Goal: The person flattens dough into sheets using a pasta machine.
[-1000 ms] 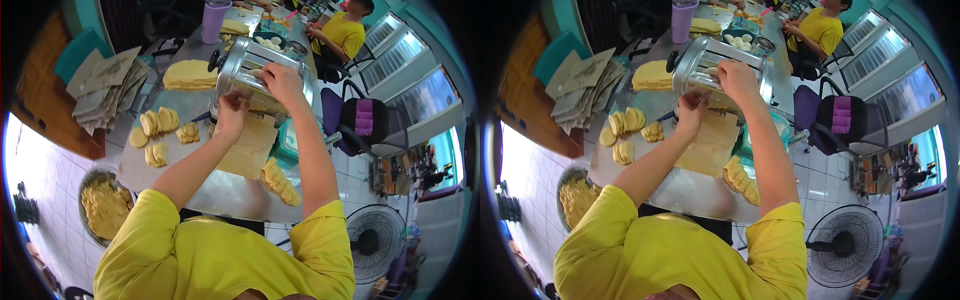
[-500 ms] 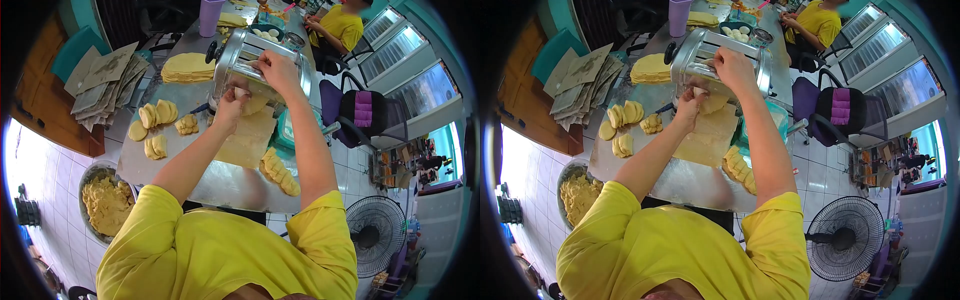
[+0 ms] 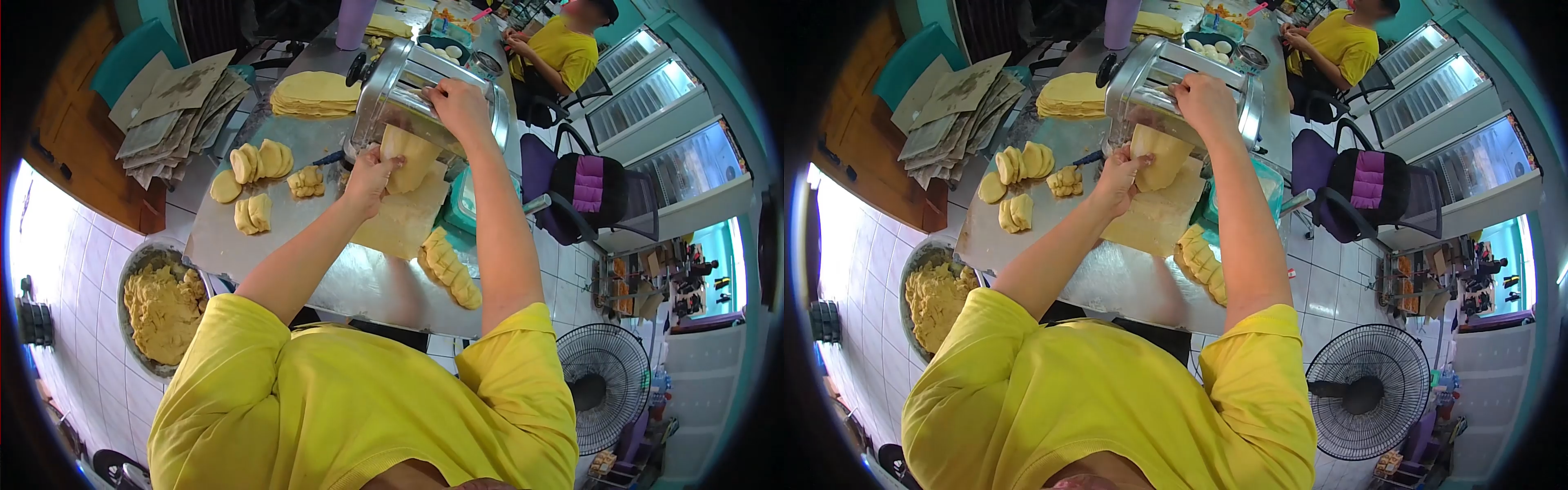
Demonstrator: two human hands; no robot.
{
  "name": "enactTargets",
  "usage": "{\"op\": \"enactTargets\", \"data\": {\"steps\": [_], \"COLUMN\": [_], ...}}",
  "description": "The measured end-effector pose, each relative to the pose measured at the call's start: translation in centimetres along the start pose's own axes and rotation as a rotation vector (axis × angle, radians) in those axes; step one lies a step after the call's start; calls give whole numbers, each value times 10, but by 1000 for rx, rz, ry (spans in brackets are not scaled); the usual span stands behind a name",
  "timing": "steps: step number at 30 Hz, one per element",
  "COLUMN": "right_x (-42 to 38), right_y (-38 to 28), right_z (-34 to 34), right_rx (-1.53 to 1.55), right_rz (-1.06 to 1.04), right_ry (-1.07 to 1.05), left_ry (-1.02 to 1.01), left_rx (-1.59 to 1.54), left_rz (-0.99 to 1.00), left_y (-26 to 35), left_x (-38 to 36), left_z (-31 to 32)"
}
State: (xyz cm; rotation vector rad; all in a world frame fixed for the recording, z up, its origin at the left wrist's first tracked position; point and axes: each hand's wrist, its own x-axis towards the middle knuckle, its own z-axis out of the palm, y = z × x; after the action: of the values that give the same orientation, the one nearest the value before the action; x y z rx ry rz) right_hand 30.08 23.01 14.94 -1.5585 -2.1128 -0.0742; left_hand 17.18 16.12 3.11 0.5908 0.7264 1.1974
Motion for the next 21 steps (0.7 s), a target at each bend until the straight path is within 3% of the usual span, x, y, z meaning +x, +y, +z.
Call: {"op": "enactTargets", "data": {"steps": [7, 9, 10, 12, 15, 16, 18, 19, 21], "right_x": [-10, -25, -36, -65, -120, -132, -152, -158, -165], "right_y": [0, 0, -5, -19, -22, -25, -34, -32, -32], "right_z": [9, 10, 10, 15, 43, 59, 85, 88, 90], "right_rx": [-109, -91, -92, 478, 466, 465, 1207, 1204, 1907], "right_rz": [-30, -171, -181, -94, -22, -11, 496, 507, 814], "right_ry": [33, 230, 228, 595, 681, 681, 619, 630, 373], "left_ry": [-24, -25, -20, -46, -65, -61, -75, -88, -76], "left_rx": [-50, -45, -46, -79, -129, -147, -164, -188, -172], "left_rz": [-10, -23, -36, -36, -48, -45, -46, -33, -52], "left_y": [-2, -3, -2, -1, -2, -2, -1, -2, -7], "left_x": [-17, -20, -21, -24, -32, -35, -40, -41, -39], "left_z": [0, 0, -1, -6, -8, -7, -7, -8, -14]}}
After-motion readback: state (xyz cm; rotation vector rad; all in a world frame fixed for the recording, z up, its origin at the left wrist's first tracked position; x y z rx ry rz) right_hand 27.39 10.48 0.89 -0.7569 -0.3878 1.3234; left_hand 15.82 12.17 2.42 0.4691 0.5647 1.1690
